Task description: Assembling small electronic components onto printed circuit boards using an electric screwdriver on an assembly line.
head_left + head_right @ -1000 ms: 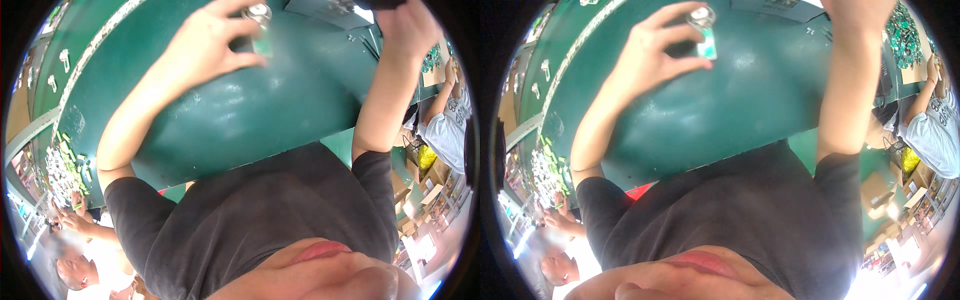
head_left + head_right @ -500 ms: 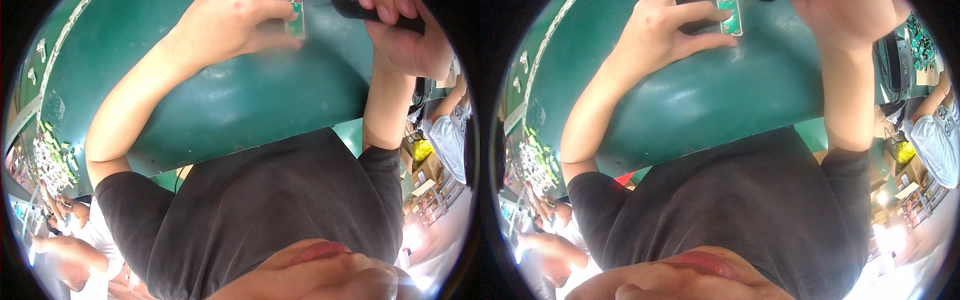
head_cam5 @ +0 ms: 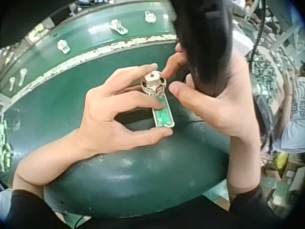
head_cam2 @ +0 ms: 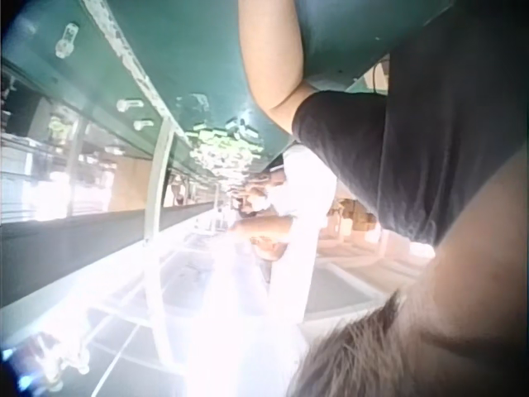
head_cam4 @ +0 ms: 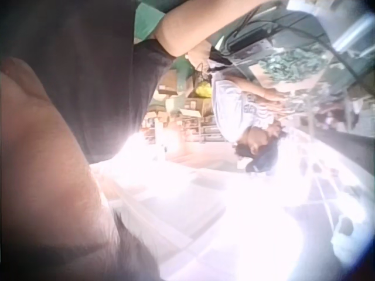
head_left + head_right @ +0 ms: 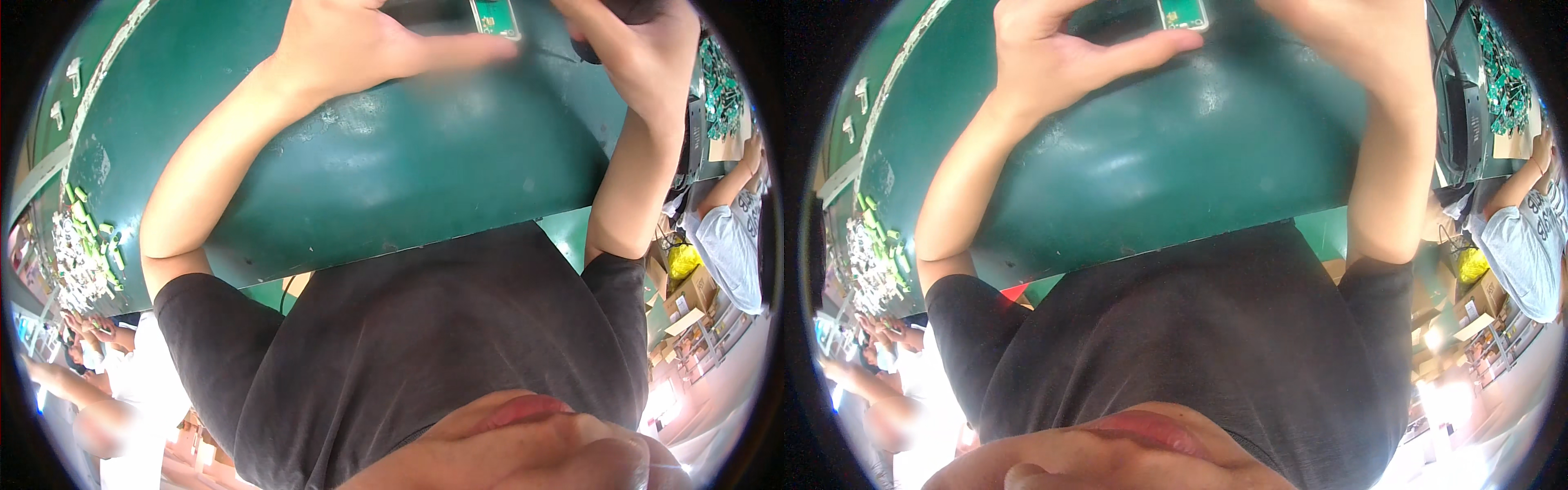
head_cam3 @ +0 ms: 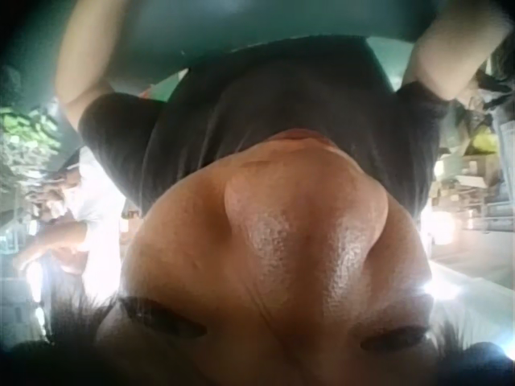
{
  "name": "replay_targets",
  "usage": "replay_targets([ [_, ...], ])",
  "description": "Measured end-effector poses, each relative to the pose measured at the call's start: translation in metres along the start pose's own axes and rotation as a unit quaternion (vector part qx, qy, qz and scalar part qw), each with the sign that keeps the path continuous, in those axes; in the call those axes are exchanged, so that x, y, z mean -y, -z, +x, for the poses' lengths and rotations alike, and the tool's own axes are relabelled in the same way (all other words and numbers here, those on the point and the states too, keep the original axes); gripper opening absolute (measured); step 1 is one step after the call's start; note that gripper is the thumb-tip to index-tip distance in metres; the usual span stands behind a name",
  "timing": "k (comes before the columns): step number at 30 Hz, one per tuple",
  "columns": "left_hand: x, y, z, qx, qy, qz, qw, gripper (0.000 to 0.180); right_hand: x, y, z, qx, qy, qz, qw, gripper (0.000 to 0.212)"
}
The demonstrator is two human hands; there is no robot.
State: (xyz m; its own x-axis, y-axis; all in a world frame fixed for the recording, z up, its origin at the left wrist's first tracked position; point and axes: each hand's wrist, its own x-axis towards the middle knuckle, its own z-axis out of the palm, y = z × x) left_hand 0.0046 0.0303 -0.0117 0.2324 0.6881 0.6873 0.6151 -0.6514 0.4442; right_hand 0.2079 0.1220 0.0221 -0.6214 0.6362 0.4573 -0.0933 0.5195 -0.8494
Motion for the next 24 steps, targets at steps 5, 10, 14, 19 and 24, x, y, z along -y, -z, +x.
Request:
replay_targets([
  [5,0.030,-0.008,-0.007,-0.078,-0.102,-0.068,0.989,0.037,-0.015,-0.008,0.006,0.061,0.091,0.025,0.994,0.044],
  [10,0.012,-0.001,-0.001,-0.074,-0.074,-0.144,0.984,0.038,-0.018,0.001,0.006,0.075,0.097,-0.021,0.992,0.041],
  [14,0.012,-0.002,-0.004,-0.050,-0.046,-0.194,0.979,0.038,-0.020,-0.002,0.003,0.037,0.112,0.005,0.993,0.040],
  [19,0.015,0.002,-0.002,-0.003,-0.064,-0.198,0.978,0.038,-0.020,-0.003,0.004,0.069,0.105,0.007,0.992,0.039],
  [24,0.016,0.001,-0.004,0.010,-0.083,-0.151,0.985,0.036,0.004,-0.016,0.002,0.030,0.054,-0.055,0.997,0.041],
])
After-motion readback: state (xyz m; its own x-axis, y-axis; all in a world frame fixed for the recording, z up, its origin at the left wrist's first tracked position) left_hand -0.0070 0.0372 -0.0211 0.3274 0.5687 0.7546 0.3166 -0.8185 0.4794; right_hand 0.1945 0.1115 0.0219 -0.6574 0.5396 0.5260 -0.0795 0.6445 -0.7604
